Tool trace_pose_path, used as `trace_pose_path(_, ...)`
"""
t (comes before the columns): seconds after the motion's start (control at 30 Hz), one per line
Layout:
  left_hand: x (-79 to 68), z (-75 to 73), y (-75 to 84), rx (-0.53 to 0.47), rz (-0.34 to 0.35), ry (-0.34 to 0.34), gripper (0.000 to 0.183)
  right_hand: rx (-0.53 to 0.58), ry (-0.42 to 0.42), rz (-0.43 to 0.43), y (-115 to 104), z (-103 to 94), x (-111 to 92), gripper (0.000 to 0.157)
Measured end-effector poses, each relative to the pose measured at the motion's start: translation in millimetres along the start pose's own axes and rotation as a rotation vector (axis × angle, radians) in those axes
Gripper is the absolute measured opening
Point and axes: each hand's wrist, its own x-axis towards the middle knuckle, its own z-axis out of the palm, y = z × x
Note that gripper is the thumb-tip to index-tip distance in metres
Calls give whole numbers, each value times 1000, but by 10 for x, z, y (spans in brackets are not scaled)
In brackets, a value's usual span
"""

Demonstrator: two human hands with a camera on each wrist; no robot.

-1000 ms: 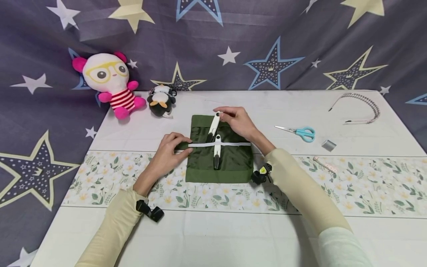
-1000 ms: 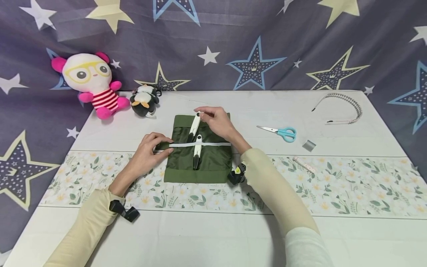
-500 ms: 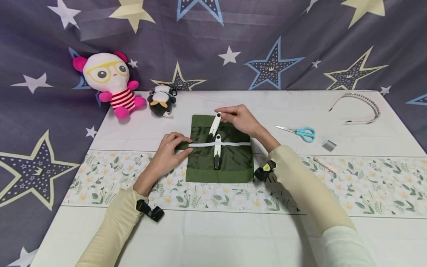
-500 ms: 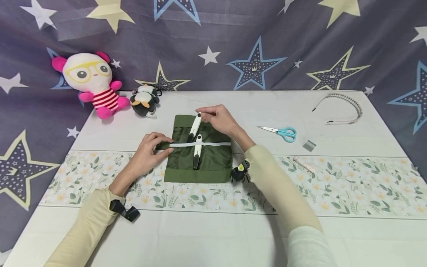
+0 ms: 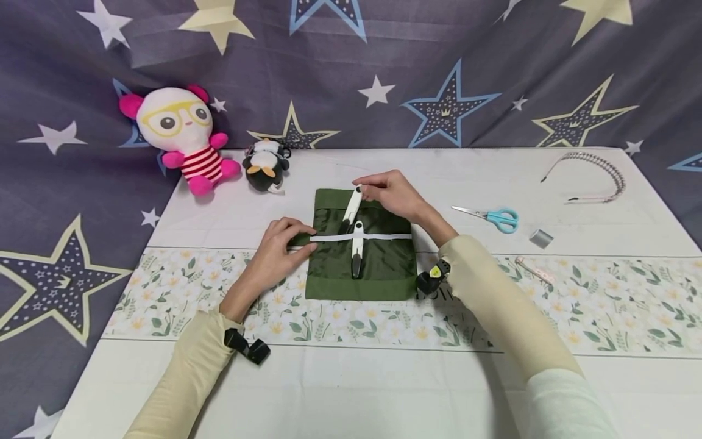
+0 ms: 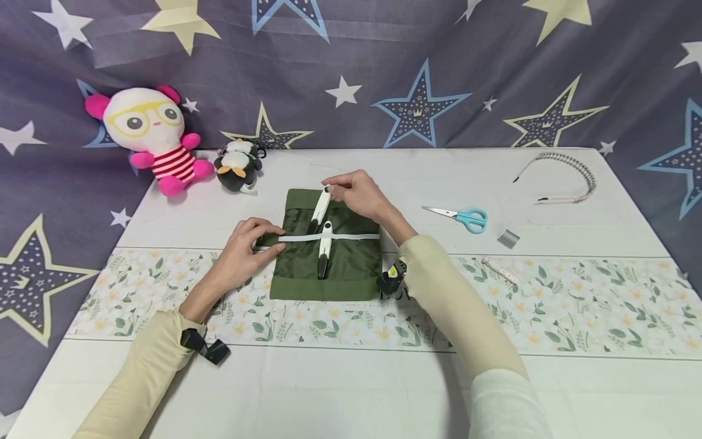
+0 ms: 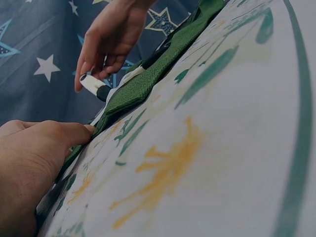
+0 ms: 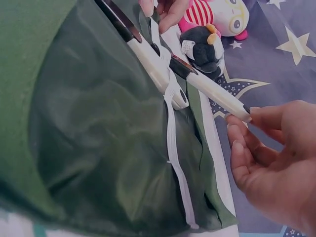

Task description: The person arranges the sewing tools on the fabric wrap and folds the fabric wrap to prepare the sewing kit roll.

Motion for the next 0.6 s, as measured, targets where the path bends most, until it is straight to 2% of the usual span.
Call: trace_pose_path(0.6,-4,2,-1,10,6,1,27,-32,4,-19,51,204,52,34)
